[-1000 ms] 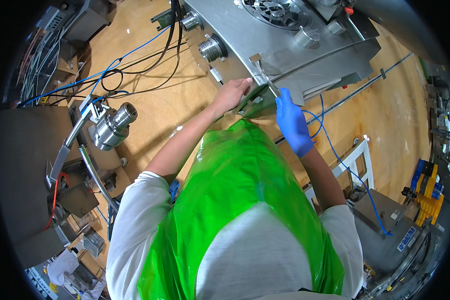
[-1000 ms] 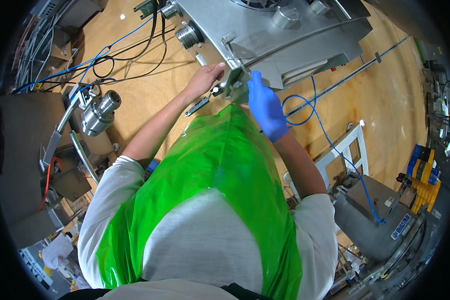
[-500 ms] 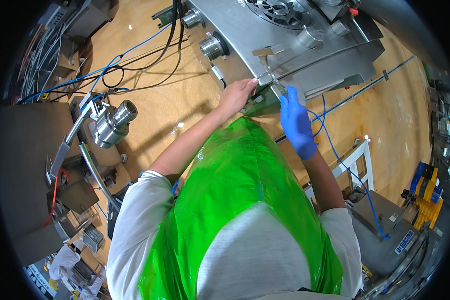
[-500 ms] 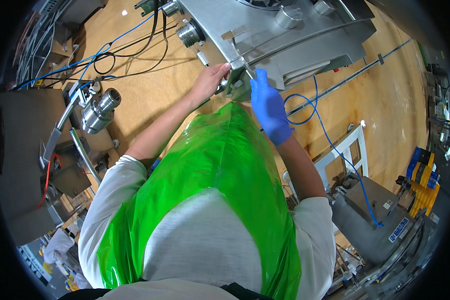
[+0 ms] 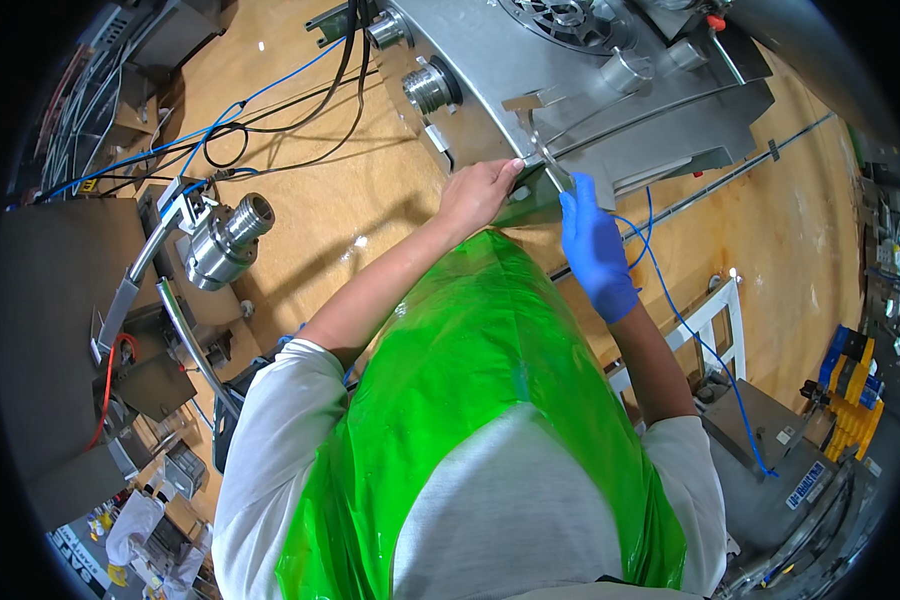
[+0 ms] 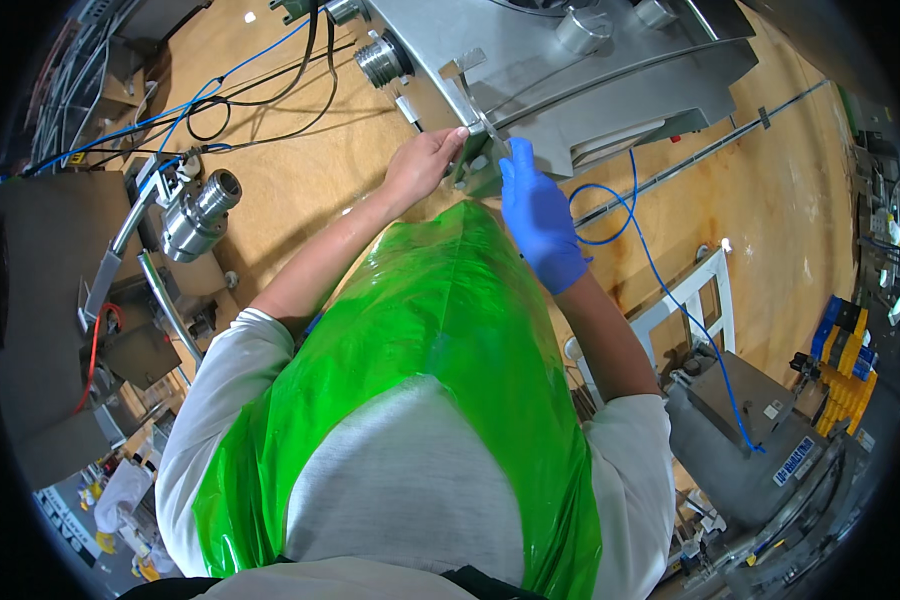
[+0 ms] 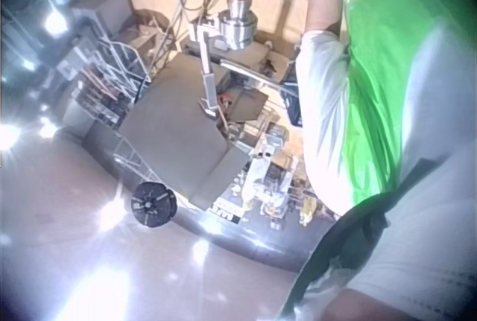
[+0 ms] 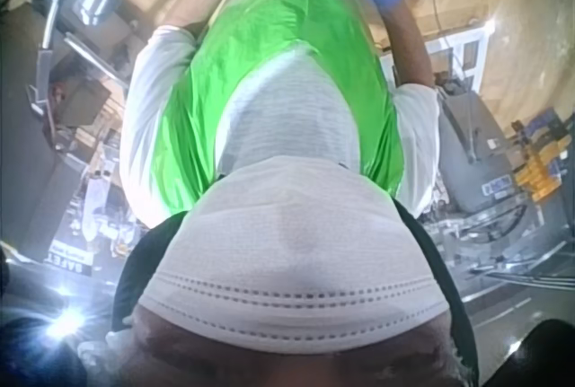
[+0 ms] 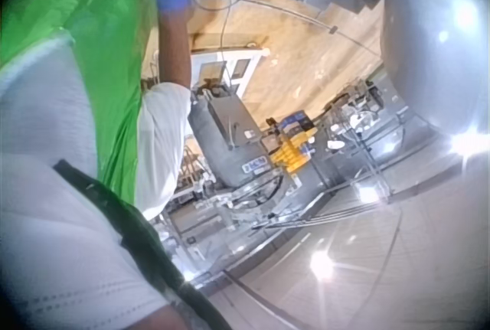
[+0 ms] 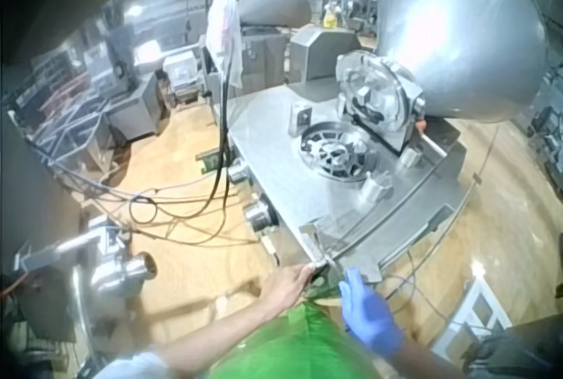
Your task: The person assembles a large industrial machine by inserting a thin rod into a slot, attaching a cylindrical metal component, and connecting a long metal pipe. The person uses both hands to align and secure the parts.
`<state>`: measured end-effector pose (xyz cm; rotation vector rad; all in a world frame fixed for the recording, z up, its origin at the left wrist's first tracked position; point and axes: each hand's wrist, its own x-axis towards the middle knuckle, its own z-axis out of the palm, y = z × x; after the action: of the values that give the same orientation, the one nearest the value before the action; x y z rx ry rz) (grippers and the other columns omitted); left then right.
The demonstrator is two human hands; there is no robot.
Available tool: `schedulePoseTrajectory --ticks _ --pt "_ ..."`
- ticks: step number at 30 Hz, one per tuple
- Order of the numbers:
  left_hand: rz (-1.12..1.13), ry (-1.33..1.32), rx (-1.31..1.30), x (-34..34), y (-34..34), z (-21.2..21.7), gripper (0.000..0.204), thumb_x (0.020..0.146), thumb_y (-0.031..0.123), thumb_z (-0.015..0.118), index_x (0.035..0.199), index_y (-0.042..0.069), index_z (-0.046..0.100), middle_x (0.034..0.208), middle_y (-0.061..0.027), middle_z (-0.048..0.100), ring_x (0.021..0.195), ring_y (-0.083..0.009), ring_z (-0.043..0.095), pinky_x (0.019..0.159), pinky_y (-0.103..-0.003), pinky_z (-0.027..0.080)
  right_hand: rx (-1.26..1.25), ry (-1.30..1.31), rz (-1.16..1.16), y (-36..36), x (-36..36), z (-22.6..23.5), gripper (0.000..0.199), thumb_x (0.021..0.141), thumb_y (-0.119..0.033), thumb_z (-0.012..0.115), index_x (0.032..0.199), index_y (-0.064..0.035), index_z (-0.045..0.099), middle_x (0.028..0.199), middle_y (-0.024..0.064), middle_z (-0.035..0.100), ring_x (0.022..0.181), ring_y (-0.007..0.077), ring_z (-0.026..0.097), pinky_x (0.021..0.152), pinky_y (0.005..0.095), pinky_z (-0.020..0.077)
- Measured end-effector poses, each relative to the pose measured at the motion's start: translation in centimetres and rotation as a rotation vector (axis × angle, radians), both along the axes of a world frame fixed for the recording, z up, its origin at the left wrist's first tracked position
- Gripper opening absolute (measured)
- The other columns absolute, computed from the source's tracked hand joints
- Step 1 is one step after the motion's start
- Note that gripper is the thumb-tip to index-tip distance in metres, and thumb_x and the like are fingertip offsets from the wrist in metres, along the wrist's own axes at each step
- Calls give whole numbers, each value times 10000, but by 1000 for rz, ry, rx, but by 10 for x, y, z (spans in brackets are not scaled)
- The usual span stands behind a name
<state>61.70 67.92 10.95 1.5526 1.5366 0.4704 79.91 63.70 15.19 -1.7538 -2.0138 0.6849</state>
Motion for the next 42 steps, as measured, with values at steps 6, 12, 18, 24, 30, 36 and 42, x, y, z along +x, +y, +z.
schedulePoseTrajectory --ticks 6,12,18,24,30,36,42 --pt "1 45 -29 1 -2 3 480 982 478 370 932 113 677 745 -141 651 803 -383 619 744 -472 462 43 -48 9 2 -4 -17 198 998 -166 452 1155 -50 423 690 236 539 630 419 559 531 464 405" --pt "6 29 -43 1 0 -1 486 980 488 369 949 119 683 755 -142 654 815 -382 622 760 -476 461 92 3 -9 6 -4 -5 207 973 -186 485 1146 -84 435 799 251 625 753 439 614 587 522 459" --pt "-5 34 -44 1 -1 0 474 980 473 375 929 112 677 737 -144 645 806 -382 620 756 -475 460 88 -73 -6 0 -5 -20 213 969 -176 494 1156 -89 441 787 242 622 733 437 610 587 518 460" --pt "-7 6 -32 1 -1 3 480 981 466 375 911 96 672 712 -147 636 789 -387 618 744 -482 460 88 32 -9 2 -10 3 216 967 -173 496 1156 -86 437 774 255 616 722 450 602 577 533 448" --pt "-24 40 -51 2 2 -1 496 983 474 363 912 92 671 722 -153 639 800 -394 618 751 -488 460 95 -71 -5 1 -2 -27 230 960 -165 507 1166 -86 441 761 254 612 712 451 599 563 530 439" --pt "-24 10 -63 2 2 5 487 985 477 358 993 115 683 777 -182 651 848 -407 617 778 -492 460 168 14 5 1 -5 -5 236 963 -164 502 1174 -89 429 754 252 614 711 457 598 550 532 442" --pt "-16 9 -64 2 2 2 472 989 472 357 1048 138 685 762 -176 646 832 -407 613 776 -488 460 122 -70 37 0 1 -28 216 975 -171 488 1164 -91 421 702 238 601 674 435 604 521 506 440"
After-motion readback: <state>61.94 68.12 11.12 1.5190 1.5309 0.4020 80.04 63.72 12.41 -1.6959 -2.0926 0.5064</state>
